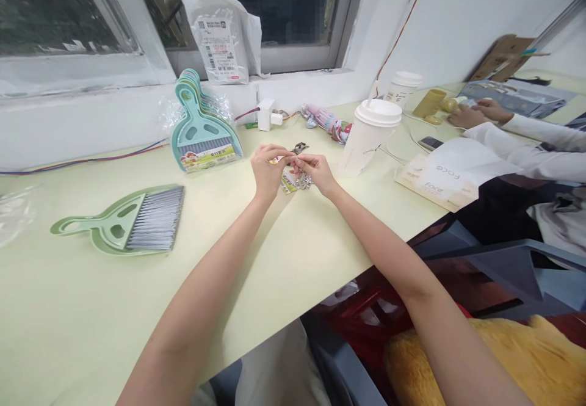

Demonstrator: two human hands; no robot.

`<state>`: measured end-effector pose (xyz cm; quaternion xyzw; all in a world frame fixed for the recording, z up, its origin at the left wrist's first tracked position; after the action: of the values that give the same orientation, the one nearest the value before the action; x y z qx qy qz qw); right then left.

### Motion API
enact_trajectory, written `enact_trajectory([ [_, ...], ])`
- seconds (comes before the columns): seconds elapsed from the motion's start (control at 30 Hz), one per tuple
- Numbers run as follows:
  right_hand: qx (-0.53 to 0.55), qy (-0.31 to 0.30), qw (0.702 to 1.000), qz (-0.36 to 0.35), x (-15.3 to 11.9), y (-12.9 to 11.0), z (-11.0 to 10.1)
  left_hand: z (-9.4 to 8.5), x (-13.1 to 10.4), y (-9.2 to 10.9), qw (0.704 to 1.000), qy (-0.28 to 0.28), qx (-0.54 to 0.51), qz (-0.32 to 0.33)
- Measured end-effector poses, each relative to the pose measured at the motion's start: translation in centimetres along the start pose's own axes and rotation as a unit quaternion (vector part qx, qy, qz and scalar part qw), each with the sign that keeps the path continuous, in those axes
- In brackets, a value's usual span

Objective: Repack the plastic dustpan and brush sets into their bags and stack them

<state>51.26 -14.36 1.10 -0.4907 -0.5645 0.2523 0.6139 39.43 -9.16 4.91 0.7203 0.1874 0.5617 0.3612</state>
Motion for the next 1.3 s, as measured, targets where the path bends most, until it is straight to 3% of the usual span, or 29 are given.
enact_trajectory([
  [0.1,0.018,-0.002,1.000,0.018,0.0,0.3,-0.1,0.2,0.3,-0.3,0.999,-0.018,-0.043,-0.008],
  [0.27,0.023,-0.008,0.998,0.054,0.1,0.7,-0.3,1.6,0.7,-1.4,0.981,-0.133,-0.133,-0.054],
  [0.37,0.015,-0.015,0.998,0.051,0.1,0.5,-0.3,1.7,0.6,-1.5,0.973,-0.154,-0.160,-0.060],
  [0.7,-0.002,-0.021,0.998,0.063,-0.1,0.8,0.3,1.6,0.5,-1.8,0.978,-0.100,-0.175,-0.060],
  [0.97,-0.023,0.004,0.999,0.043,-0.1,0.4,0.1,1.2,0.0,-1.0,0.992,-0.046,-0.105,-0.051],
  [1.3,-0.059,0.072,0.995,0.027,0.0,0.3,-0.6,1.9,-1.8,-2.7,0.979,0.041,-0.145,-0.141],
])
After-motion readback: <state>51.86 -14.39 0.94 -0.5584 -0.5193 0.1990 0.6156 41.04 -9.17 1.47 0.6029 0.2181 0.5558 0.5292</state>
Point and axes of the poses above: each hand's wrist, its own x-axis towards the middle knuckle, its own z-axis out of the palm, y = z × x, the point moved 9 cm from there along x, towards the middle knuckle, and after that the axes turned 8 degrees about -x, right-handed, at the moved point
